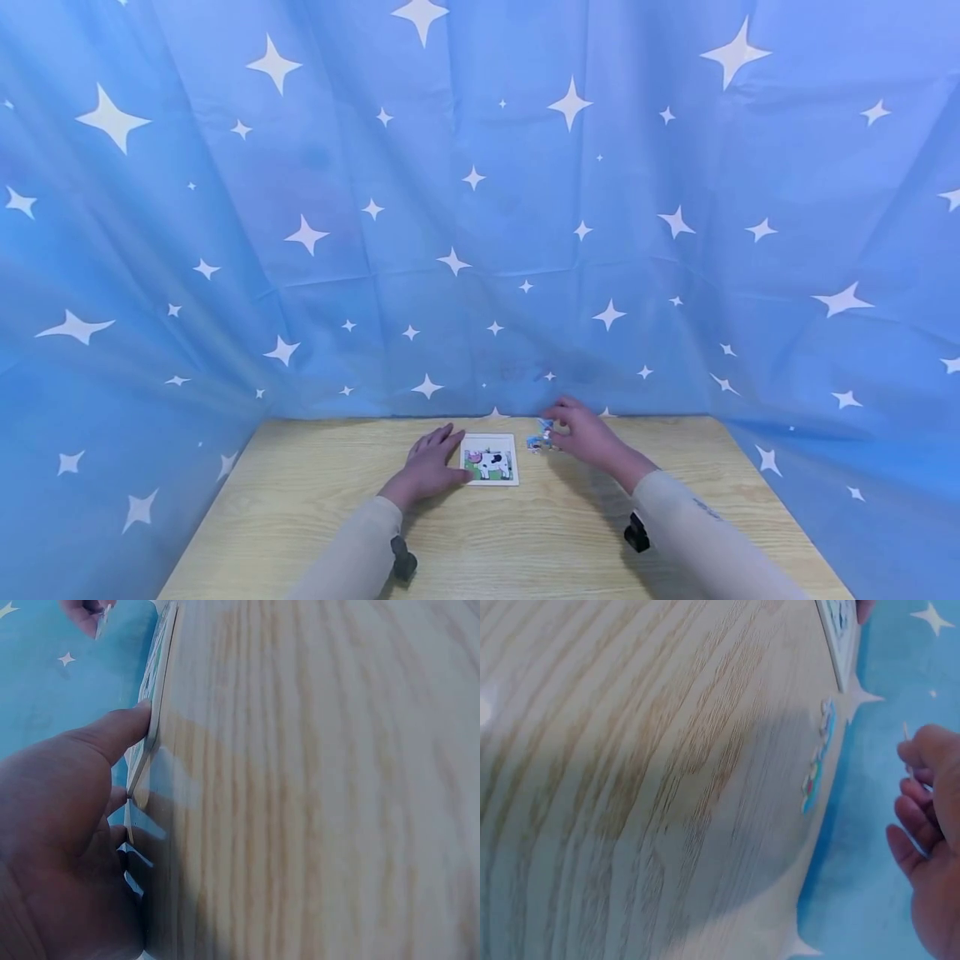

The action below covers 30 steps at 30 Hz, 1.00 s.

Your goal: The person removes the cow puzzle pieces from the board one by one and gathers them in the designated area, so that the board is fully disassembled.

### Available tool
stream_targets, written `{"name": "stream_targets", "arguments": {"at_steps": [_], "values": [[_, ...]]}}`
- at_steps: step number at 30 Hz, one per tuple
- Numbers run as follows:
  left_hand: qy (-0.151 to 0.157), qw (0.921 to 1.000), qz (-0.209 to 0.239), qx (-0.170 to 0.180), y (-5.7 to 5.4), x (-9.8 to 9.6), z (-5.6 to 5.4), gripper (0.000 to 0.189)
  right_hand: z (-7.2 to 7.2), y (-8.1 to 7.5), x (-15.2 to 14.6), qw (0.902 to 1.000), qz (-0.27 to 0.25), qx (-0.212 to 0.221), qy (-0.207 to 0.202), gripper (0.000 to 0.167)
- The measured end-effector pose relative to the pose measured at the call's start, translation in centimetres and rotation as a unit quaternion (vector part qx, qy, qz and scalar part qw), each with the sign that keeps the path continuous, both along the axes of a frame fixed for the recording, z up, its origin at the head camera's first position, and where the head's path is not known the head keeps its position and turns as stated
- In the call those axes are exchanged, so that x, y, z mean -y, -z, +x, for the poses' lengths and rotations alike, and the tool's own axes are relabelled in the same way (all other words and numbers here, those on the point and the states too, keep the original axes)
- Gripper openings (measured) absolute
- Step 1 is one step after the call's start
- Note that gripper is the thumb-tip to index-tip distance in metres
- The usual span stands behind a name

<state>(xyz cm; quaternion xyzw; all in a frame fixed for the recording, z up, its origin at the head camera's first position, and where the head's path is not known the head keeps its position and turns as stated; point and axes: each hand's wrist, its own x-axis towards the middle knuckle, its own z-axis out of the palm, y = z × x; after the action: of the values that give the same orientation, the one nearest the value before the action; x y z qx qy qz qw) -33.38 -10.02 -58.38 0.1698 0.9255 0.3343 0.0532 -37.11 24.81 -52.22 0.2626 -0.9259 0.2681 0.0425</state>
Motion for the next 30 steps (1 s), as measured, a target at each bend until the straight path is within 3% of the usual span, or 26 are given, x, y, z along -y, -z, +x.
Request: {"name": "stream_targets", "arguments": {"at_steps": [3,7,16,24,30], "values": [[-0.003,0.9999,-0.002,-0.011,1.4,0.1,-0.7,0.090,0.1,-0.1,-0.6,1.0000,-0.002,0.005,0.003,0.035],[-0.005,0.9998,0.000,-0.018,1.6,0.1,-0.8,0.091,0.4,-0.2,-1.3,0.9998,-0.007,0.015,0.009,0.035],[0.007,0.9999,0.001,0.009,-1.0,-0.2,0.7,0.087,0.9,0.2,-3.1,0.9999,-0.011,0.005,0.010,0.031],[0.000,0.9999,-0.001,0.012,-1.1,-0.1,0.8,0.086,1.2,0.6,-4.2,0.9993,-0.011,0.029,0.021,0.030],[0.003,1.0000,-0.001,0.009,-0.9,0.0,0.5,0.088,1.2,1.0,-4.8,0.9997,-0.004,0.020,0.015,0.028]]}}
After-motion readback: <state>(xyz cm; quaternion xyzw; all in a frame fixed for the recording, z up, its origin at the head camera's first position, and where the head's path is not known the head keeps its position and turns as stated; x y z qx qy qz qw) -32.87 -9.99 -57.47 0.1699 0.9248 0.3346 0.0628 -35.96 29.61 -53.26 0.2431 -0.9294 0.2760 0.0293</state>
